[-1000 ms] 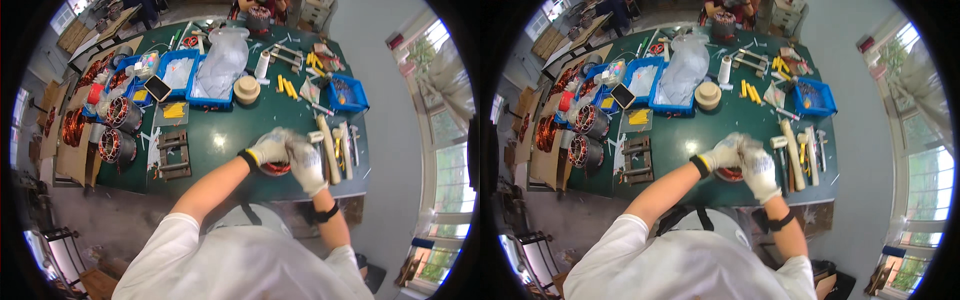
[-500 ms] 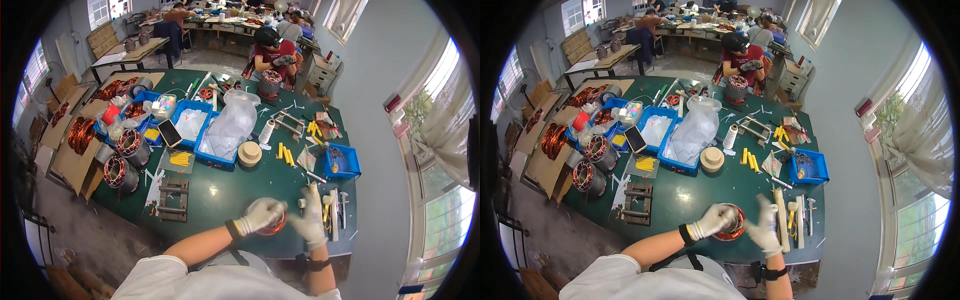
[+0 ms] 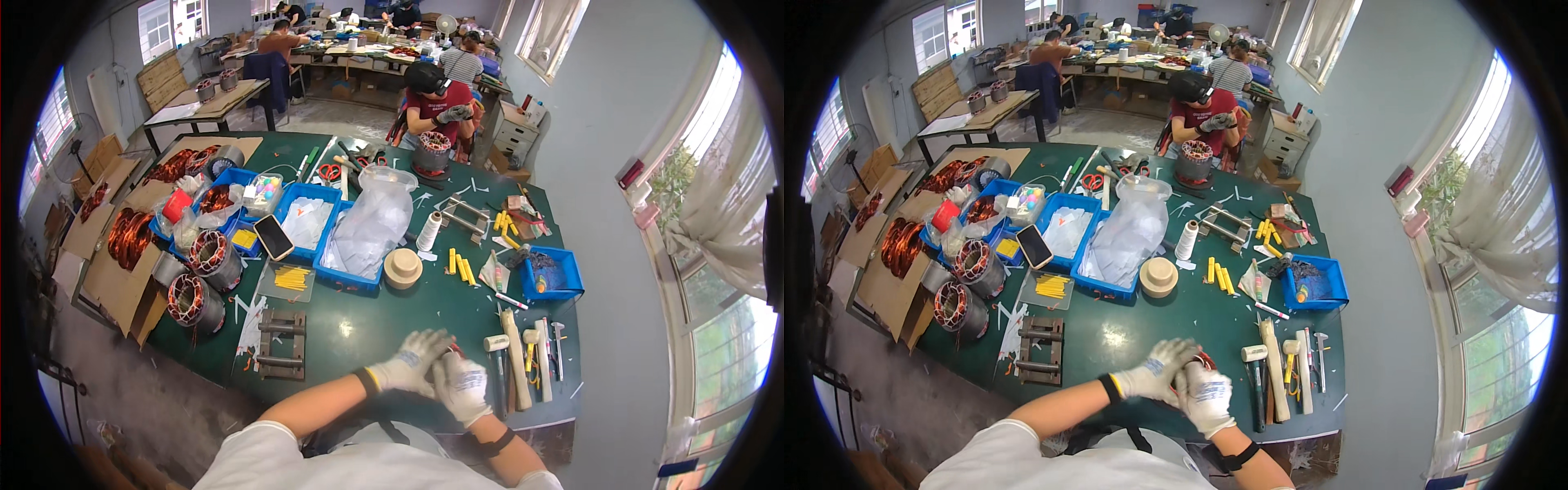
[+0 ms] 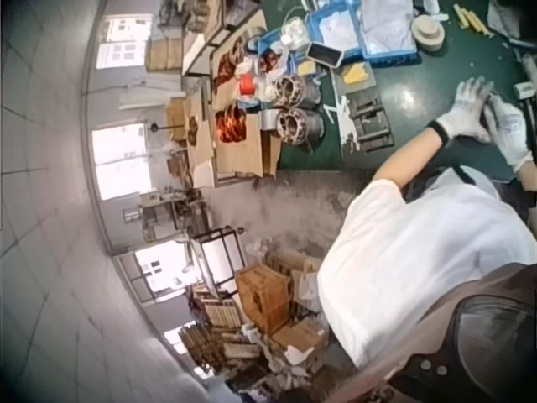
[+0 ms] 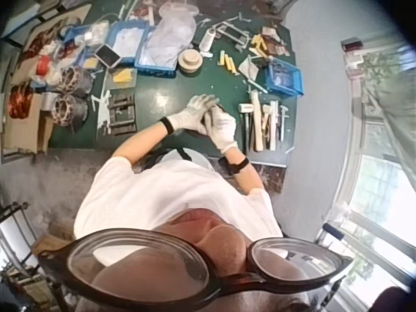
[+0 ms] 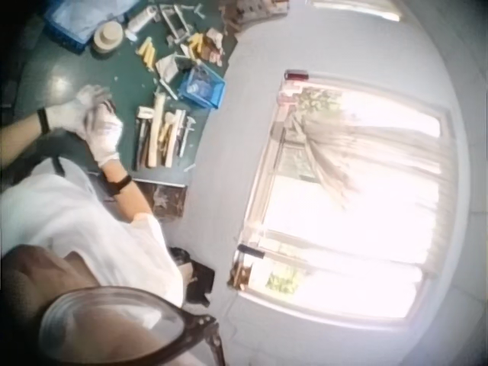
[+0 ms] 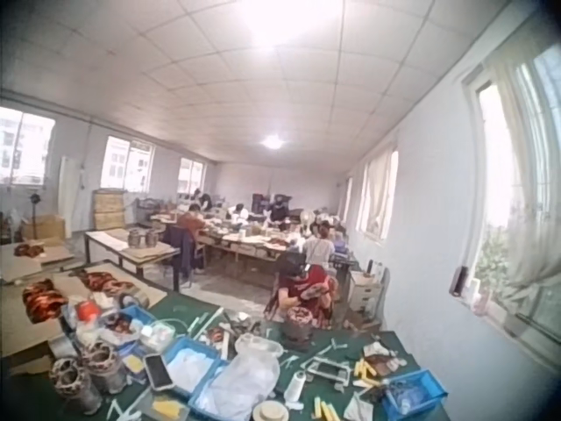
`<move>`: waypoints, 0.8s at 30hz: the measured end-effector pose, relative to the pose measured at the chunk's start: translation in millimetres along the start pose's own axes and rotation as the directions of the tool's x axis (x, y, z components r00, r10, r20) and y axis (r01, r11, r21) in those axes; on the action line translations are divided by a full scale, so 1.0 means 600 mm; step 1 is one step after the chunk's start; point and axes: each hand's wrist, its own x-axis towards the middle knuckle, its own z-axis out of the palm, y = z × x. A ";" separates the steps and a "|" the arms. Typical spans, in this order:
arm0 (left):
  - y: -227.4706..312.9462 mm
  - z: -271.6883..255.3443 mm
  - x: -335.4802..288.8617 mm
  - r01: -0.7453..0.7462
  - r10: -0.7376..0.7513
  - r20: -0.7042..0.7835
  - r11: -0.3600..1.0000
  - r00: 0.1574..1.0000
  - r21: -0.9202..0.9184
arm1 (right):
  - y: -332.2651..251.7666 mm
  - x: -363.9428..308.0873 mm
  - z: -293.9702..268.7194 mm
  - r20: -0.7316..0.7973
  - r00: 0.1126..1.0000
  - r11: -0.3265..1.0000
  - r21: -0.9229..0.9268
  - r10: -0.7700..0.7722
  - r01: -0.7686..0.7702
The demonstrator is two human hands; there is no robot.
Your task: Winding and shaping copper coils inside a motor stator using a mallet and wedges.
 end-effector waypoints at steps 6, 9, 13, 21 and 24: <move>-0.010 0.095 0.009 -0.114 0.105 -0.232 0.993 0.967 -0.026 | -0.025 -0.002 -0.029 0.141 0.986 0.988 0.135 -0.088 0.069; -0.014 0.094 0.009 -0.031 -0.013 -0.231 0.982 0.973 -0.188 | 0.007 0.009 -0.024 0.110 0.985 0.919 0.385 -0.129 0.078; -0.006 0.078 -0.013 -0.001 -0.092 -0.299 0.955 0.950 -0.296 | 0.051 0.025 0.015 0.216 0.893 0.475 0.784 0.396 -0.401; -0.086 0.042 -0.146 0.415 -0.669 -0.202 0.639 0.715 -0.647 | 0.103 0.015 0.163 0.346 0.930 0.989 -0.118 0.125 -0.089; -0.090 0.055 -0.163 0.505 -0.681 -0.085 0.615 0.727 -0.605 | 0.097 0.041 0.202 0.442 0.895 0.918 -0.326 -0.065 0.227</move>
